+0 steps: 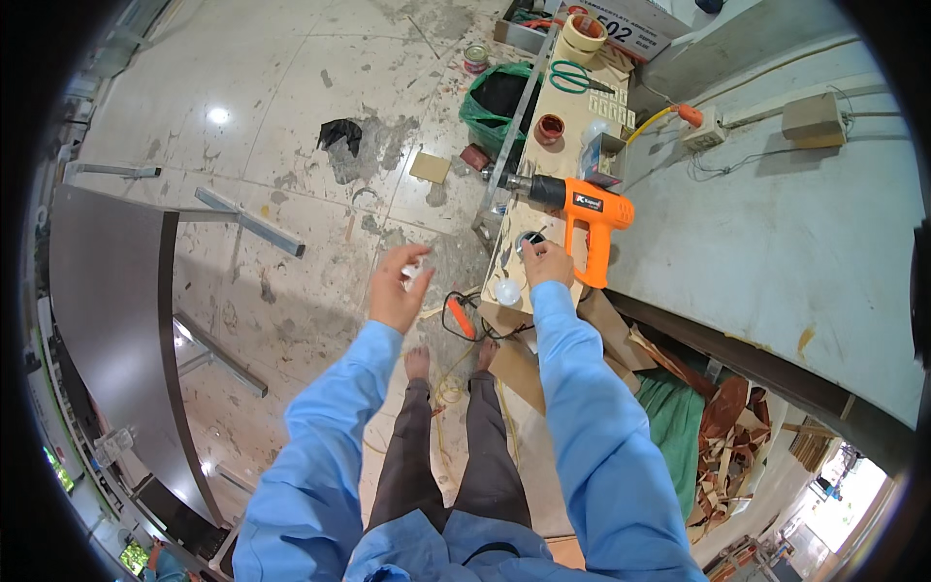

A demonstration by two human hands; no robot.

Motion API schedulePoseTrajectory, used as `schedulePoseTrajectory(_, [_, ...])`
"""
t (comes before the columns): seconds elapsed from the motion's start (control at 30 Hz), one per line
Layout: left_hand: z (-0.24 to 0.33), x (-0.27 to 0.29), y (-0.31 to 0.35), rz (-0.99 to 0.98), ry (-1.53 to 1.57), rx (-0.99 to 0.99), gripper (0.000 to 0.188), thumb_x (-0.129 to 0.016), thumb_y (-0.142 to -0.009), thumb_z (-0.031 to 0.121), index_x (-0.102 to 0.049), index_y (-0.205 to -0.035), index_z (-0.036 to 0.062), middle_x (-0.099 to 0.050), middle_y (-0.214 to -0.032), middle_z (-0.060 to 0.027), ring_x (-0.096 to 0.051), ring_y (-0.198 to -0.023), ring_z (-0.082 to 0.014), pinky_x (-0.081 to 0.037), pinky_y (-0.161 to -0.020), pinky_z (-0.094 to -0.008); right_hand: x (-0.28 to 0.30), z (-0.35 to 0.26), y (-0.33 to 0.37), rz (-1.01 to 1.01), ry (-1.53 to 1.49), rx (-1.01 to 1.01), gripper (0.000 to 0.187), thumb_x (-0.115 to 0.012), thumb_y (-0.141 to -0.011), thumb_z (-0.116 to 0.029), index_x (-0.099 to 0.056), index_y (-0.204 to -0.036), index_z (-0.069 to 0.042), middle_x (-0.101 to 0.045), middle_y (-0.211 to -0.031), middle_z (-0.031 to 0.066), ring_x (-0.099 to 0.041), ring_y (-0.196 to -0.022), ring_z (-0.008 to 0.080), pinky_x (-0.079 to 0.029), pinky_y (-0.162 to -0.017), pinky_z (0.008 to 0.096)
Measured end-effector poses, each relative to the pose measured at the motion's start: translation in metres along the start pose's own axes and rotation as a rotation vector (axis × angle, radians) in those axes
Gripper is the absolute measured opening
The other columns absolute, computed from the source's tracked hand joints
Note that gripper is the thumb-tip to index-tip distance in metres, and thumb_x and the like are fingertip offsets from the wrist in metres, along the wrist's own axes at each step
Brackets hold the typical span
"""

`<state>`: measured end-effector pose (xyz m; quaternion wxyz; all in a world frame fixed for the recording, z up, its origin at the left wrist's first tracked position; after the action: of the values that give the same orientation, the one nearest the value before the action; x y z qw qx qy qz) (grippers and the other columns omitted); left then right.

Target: The person wipes the edges and surface of a large flat panel with a cloth dipped in a liquid from a small can. A coworker stands nearby and marks the panel with a pen. The person repeatedly dips the cloth and continues wiping along the panel's edges.

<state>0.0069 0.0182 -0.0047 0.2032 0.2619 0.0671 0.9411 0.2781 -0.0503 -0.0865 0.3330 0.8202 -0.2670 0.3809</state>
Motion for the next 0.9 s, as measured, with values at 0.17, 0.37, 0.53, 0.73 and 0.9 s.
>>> schedulePoseTrajectory(0.17, [-0.024, -0.050, -0.008, -0.057, -0.174, -0.002, 0.052, -0.081, -0.085, 0.012, -0.063, -0.134, 0.0142, -0.067, -0.130, -0.0075, -0.066, -0.110, -0.0237, -0.057, -0.085, -0.0390, -0.016, 0.000, -0.006, 0.033, 0.028, -0.003, 0.032, -0.077, -0.085, -0.040, -0.078, -0.084, -0.008, -0.077, -0.085, 0.0153, -0.074, -0.082, 0.0359, -0.057, -0.077, 0.0460])
schedulePoseTrajectory(0.37, [-0.015, -0.123, -0.052, -0.230, -0.282, -0.203, 0.088, -0.089, -0.074, 0.017, -0.047, -0.151, 0.0189, -0.054, -0.146, -0.0127, -0.049, -0.136, -0.0366, -0.043, -0.114, -0.0469, 0.040, 0.042, 0.034, 0.079, -0.649, 0.069, 0.013, -0.071, -0.097, -0.012, -0.069, -0.099, 0.000, -0.073, -0.084, 0.0065, -0.067, -0.072, 0.0129, -0.052, -0.065, 0.0275])
schedulePoseTrajectory(0.53, [-0.015, -0.167, -0.077, -0.462, -0.373, -0.281, 0.091, -0.090, -0.072, 0.022, -0.046, -0.151, 0.0217, -0.048, -0.152, -0.0093, -0.047, -0.138, -0.0377, -0.043, -0.115, -0.0471, 0.125, 0.132, 0.128, 0.048, -0.807, -0.230, 0.008, -0.066, -0.102, -0.011, -0.060, -0.100, -0.005, -0.073, -0.087, 0.0082, -0.056, -0.057, 0.0064, -0.041, -0.047, 0.0206])
schedulePoseTrajectory(0.73, [-0.021, -0.180, -0.083, -0.296, -0.219, -0.325, 0.071, -0.089, -0.071, 0.022, -0.058, -0.134, 0.0160, -0.058, -0.141, -0.0111, -0.054, -0.130, -0.0389, -0.047, -0.109, -0.0468, 0.172, 0.230, 0.211, 0.088, -0.695, -0.361, 0.008, -0.065, -0.101, -0.010, -0.059, -0.103, -0.005, -0.072, -0.084, 0.0088, -0.057, -0.054, 0.0077, -0.041, -0.044, 0.0213])
schedulePoseTrajectory(0.9, [-0.001, -0.118, -0.047, -0.002, -0.010, -0.255, 0.071, -0.086, -0.071, 0.025, -0.057, -0.134, 0.0100, -0.063, -0.133, -0.0159, -0.059, -0.124, -0.0386, -0.047, -0.108, -0.0468, 0.184, 0.232, 0.219, 0.052, -0.709, -0.260, 0.010, -0.067, -0.099, -0.009, -0.061, -0.107, -0.007, -0.072, -0.088, 0.0067, -0.058, -0.058, 0.0079, -0.042, -0.045, 0.0211])
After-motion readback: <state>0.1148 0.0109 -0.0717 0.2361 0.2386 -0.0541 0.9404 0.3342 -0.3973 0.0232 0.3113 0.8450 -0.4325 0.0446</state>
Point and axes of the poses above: each hand's wrist, its own y-axis away from the middle knuckle, its own x-axis out of the back of the hand, z = x × y, the point moved 2 cm from there along -y, towards the middle knuckle
